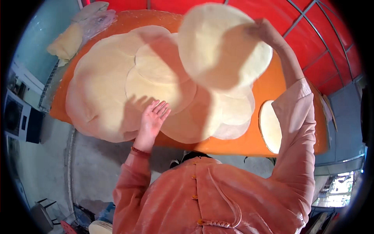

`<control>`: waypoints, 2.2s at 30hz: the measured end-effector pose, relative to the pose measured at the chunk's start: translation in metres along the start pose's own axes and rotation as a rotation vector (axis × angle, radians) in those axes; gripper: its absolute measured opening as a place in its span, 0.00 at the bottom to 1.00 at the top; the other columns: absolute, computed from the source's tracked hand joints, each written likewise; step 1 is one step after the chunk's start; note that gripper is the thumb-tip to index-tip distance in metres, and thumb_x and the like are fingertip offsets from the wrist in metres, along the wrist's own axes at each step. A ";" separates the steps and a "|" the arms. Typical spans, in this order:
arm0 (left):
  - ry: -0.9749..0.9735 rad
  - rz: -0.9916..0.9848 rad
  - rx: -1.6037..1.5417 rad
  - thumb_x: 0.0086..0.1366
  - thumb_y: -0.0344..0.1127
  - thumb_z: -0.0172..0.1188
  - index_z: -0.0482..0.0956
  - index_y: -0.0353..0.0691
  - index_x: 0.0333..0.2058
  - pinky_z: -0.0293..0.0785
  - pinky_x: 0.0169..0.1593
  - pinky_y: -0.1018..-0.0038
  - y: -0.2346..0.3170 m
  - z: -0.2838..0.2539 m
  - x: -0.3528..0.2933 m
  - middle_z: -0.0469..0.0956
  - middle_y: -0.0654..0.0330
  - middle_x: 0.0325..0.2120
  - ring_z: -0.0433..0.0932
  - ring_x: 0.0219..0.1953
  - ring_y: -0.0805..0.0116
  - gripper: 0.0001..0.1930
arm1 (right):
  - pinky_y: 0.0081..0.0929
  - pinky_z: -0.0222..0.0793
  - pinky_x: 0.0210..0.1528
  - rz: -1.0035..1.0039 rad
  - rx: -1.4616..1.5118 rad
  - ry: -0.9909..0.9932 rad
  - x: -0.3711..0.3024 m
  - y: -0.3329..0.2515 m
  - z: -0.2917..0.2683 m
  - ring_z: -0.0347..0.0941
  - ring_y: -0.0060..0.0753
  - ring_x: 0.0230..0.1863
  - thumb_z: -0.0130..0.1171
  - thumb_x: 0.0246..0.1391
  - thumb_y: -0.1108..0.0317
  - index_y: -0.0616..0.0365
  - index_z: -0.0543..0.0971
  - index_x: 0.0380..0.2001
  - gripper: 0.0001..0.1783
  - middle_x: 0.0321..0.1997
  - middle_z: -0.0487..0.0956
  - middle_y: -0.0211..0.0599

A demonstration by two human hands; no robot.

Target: The person stacks thin flatbreads by hand on a table, occasionally moving a finished stack to the side to start a new one.

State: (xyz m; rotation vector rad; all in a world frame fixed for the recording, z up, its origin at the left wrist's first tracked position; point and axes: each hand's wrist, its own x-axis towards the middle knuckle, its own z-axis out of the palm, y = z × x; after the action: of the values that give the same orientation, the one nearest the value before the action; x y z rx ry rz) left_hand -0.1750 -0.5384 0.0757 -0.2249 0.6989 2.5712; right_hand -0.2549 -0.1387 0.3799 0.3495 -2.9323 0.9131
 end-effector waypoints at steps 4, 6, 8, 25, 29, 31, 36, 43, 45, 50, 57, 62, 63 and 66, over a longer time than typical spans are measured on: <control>0.072 0.088 -0.055 0.62 0.43 0.56 0.66 0.34 0.42 0.64 0.60 0.54 0.029 -0.025 0.052 0.66 0.49 0.47 0.66 0.54 0.53 0.18 | 0.28 0.73 0.33 -0.079 -0.357 0.295 0.041 -0.053 0.074 0.79 0.28 0.30 0.56 0.51 0.72 0.60 0.80 0.40 0.12 0.31 0.82 0.40; 0.176 0.055 -0.039 0.62 0.43 0.57 0.67 0.36 0.38 0.65 0.59 0.55 0.032 -0.032 0.088 0.67 0.52 0.43 0.68 0.50 0.55 0.16 | 0.35 0.73 0.33 -0.336 -0.562 0.388 0.064 -0.015 0.145 0.78 0.44 0.30 0.51 0.46 0.76 0.53 0.81 0.41 0.18 0.32 0.81 0.44; 0.247 0.085 -0.012 0.62 0.43 0.58 0.67 0.37 0.35 0.67 0.58 0.56 0.026 -0.021 0.114 0.68 0.53 0.39 0.68 0.48 0.58 0.15 | 0.36 0.73 0.35 -0.473 -0.340 0.457 0.087 0.033 0.234 0.78 0.41 0.37 0.50 0.41 0.78 0.49 0.80 0.43 0.23 0.40 0.81 0.41; 0.338 0.122 0.027 0.65 0.37 0.52 0.65 0.39 0.47 0.69 0.55 0.61 0.036 -0.040 0.147 0.68 0.52 0.46 0.70 0.50 0.54 0.14 | 0.35 0.63 0.53 -0.409 -0.414 0.156 0.085 0.116 0.389 0.64 0.38 0.58 0.61 0.34 0.73 0.52 0.73 0.49 0.31 0.56 0.70 0.32; 0.320 0.066 -0.023 0.65 0.37 0.52 0.64 0.37 0.47 0.67 0.57 0.59 0.049 -0.040 0.151 0.67 0.50 0.47 0.68 0.52 0.52 0.15 | 0.37 0.58 0.59 -0.364 -0.362 0.088 0.077 0.111 0.384 0.59 0.41 0.63 0.60 0.36 0.74 0.55 0.70 0.54 0.34 0.61 0.66 0.34; 0.297 0.055 -0.030 0.65 0.37 0.52 0.64 0.35 0.47 0.66 0.59 0.57 0.053 -0.040 0.152 0.67 0.50 0.47 0.67 0.54 0.51 0.16 | 0.38 0.57 0.60 -0.350 -0.390 0.066 0.078 0.108 0.385 0.58 0.42 0.64 0.60 0.37 0.74 0.56 0.69 0.56 0.35 0.62 0.65 0.35; 0.215 0.010 -0.071 0.65 0.38 0.53 0.63 0.33 0.47 0.64 0.61 0.56 0.061 -0.044 0.159 0.65 0.49 0.49 0.66 0.55 0.51 0.18 | 0.40 0.53 0.63 -0.315 -0.471 0.009 0.071 0.095 0.392 0.55 0.43 0.65 0.60 0.43 0.68 0.58 0.64 0.59 0.36 0.65 0.61 0.38; 0.157 -0.174 -0.194 0.64 0.41 0.53 0.62 0.31 0.47 0.64 0.59 0.52 0.087 -0.024 0.173 0.66 0.45 0.50 0.67 0.53 0.50 0.21 | 0.40 0.57 0.61 -0.345 -0.306 0.074 0.073 0.083 0.385 0.62 0.44 0.61 0.58 0.50 0.51 0.52 0.60 0.63 0.39 0.64 0.63 0.41; 0.078 -0.192 -0.196 0.64 0.42 0.53 0.63 0.31 0.47 0.64 0.59 0.52 0.092 -0.019 0.179 0.66 0.44 0.51 0.66 0.53 0.50 0.21 | 0.37 0.60 0.59 -0.243 -0.271 0.105 0.081 0.076 0.385 0.63 0.42 0.60 0.59 0.50 0.54 0.49 0.61 0.63 0.37 0.63 0.64 0.39; -0.113 -0.245 -0.195 0.65 0.43 0.51 0.64 0.32 0.48 0.63 0.59 0.52 0.086 0.006 0.190 0.66 0.43 0.52 0.66 0.54 0.51 0.21 | 0.40 0.69 0.48 0.003 -0.080 0.267 0.134 0.145 0.355 0.76 0.50 0.41 0.57 0.51 0.65 0.54 0.81 0.41 0.14 0.39 0.80 0.45; 0.095 -0.182 -0.074 0.66 0.43 0.50 0.60 0.32 0.53 0.63 0.60 0.52 0.091 -0.022 0.192 0.65 0.46 0.54 0.64 0.57 0.51 0.24 | 0.42 0.72 0.35 0.034 -0.455 0.463 0.241 0.029 0.148 0.76 0.48 0.36 0.56 0.51 0.63 0.56 0.81 0.36 0.11 0.34 0.79 0.47; 0.055 -0.232 -0.115 0.66 0.42 0.51 0.63 0.31 0.50 0.61 0.62 0.53 0.051 -0.009 0.225 0.66 0.47 0.52 0.65 0.56 0.51 0.21 | 0.39 0.74 0.33 -0.416 -0.604 0.773 0.157 0.077 0.216 0.77 0.45 0.34 0.53 0.44 0.73 0.54 0.81 0.33 0.11 0.37 0.80 0.42; 0.018 -0.217 -0.056 0.66 0.42 0.51 0.65 0.32 0.47 0.61 0.62 0.53 0.046 -0.013 0.231 0.67 0.48 0.51 0.65 0.56 0.51 0.19 | 0.39 0.73 0.33 -0.317 -0.610 0.667 0.141 0.097 0.243 0.77 0.46 0.33 0.53 0.45 0.73 0.53 0.82 0.33 0.11 0.35 0.80 0.43; 0.015 -0.216 -0.007 0.65 0.41 0.53 0.69 0.34 0.39 0.62 0.62 0.54 0.044 -0.015 0.240 0.68 0.49 0.49 0.65 0.56 0.52 0.14 | 0.39 0.73 0.33 -0.050 -0.559 0.432 0.133 0.150 0.267 0.77 0.46 0.32 0.53 0.47 0.70 0.53 0.82 0.32 0.10 0.32 0.80 0.44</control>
State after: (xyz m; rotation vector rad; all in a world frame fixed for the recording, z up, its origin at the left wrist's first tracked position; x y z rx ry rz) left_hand -0.4063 -0.4852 0.0169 -0.3049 0.6344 2.3684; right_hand -0.4135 -0.1964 0.0924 0.1622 -2.6028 0.1099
